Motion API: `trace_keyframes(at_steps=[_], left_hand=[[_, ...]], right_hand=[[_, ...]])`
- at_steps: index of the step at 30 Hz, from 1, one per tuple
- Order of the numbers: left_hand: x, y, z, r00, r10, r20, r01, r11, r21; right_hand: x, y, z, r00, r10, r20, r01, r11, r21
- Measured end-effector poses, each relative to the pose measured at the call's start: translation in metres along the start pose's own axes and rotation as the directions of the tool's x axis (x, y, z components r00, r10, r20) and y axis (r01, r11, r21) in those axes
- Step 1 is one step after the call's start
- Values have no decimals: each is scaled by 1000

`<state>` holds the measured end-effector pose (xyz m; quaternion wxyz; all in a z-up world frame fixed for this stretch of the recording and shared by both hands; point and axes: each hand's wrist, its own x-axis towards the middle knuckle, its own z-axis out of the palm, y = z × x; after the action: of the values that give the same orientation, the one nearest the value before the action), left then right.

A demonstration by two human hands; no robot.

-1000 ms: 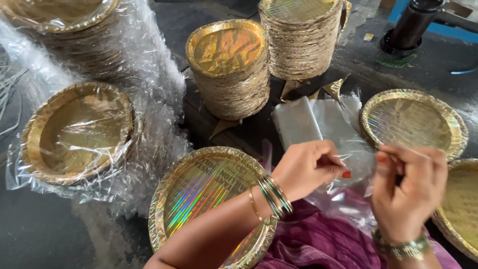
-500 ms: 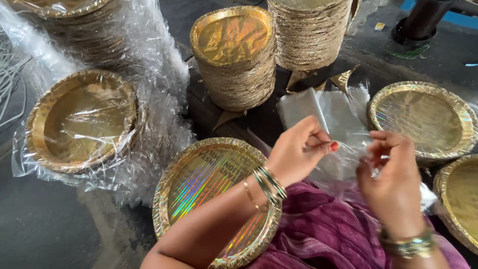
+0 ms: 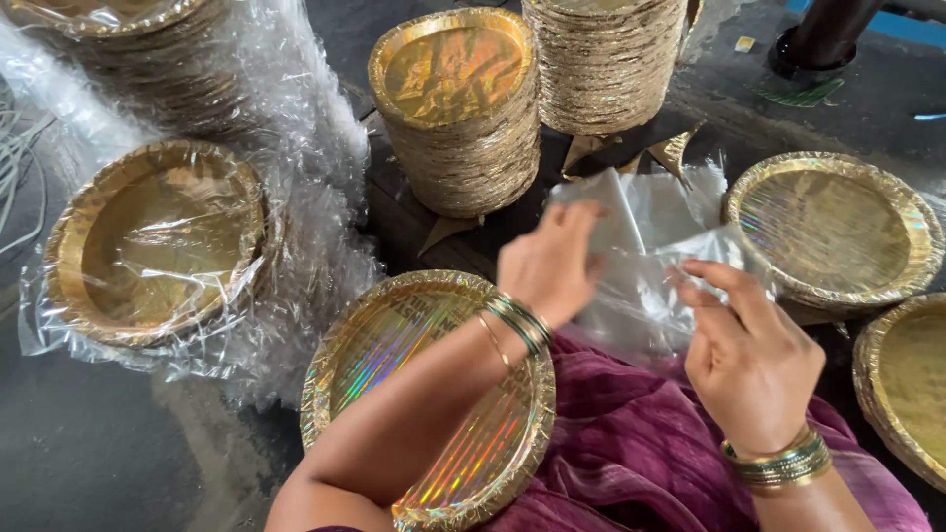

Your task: The person places gold-colored decorative plates into plastic sleeves, one at a time, and stacks the packaged plates onto existing piles on the floor.

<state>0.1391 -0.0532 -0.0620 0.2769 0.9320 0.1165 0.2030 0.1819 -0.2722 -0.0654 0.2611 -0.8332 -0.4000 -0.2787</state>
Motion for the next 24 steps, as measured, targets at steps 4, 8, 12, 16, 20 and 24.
trace_keyframes(at_steps=[4, 8, 12, 16, 20, 24], left_hand=[[16, -60, -16, 944, -224, -244, 274, 941, 197], [10, -146, -35, 930, -216, -299, 288, 931, 224], [-5, -209, -54, 961, -278, 12, 253, 858, -447], [-23, -286, -54, 966, 33, 256, 172, 656, -735], [-35, -266, -83, 811, 521, -265, -421, 835, 353], [-71, -257, -111, 998, -65, 20, 47, 868, 494]], right_hand=[[21, -8, -12, 996, -3, -90, -8, 993, -117], [-8, 48, 38, 975, 217, 40, -201, 951, -235], [-32, 68, 85, 957, 182, 224, -150, 977, -150], [-30, 26, 116, 947, 120, 299, -111, 993, -48], [-6, -24, 157, 957, 102, 271, -48, 979, -199], [3, -34, 202, 924, 27, 382, 40, 985, -167]])
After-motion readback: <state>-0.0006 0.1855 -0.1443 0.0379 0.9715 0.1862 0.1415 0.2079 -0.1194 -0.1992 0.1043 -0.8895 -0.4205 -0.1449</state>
